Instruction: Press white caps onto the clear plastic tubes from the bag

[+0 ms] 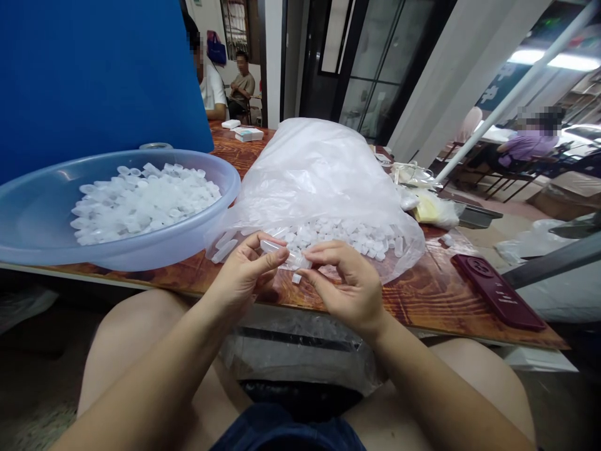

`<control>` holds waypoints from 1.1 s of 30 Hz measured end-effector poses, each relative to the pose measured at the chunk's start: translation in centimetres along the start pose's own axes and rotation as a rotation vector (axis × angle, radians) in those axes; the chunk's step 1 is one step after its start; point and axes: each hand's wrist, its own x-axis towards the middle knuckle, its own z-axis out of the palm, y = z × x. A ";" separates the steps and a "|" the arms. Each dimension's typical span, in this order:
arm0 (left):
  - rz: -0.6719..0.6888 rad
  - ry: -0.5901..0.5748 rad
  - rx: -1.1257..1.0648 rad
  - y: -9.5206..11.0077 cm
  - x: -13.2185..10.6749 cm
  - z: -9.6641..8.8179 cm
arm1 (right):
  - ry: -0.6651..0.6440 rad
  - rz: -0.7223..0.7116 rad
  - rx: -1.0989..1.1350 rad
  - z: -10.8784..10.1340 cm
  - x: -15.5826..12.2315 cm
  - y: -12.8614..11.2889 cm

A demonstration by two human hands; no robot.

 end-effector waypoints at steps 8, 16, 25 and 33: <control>-0.039 0.020 0.005 -1.8 0.7 0.7 | -0.051 -0.102 -0.148 -0.2 -1.2 2.0; -0.080 0.001 -0.031 -1.6 0.2 0.8 | -0.124 0.576 0.241 -0.3 -0.7 0.1; -0.170 0.035 -0.214 -1.2 -0.2 1.5 | -0.138 0.023 -0.035 -1.1 -0.9 0.8; -0.189 0.007 -0.258 -1.4 -0.3 1.7 | -0.153 -0.046 -0.180 -1.2 -0.2 0.2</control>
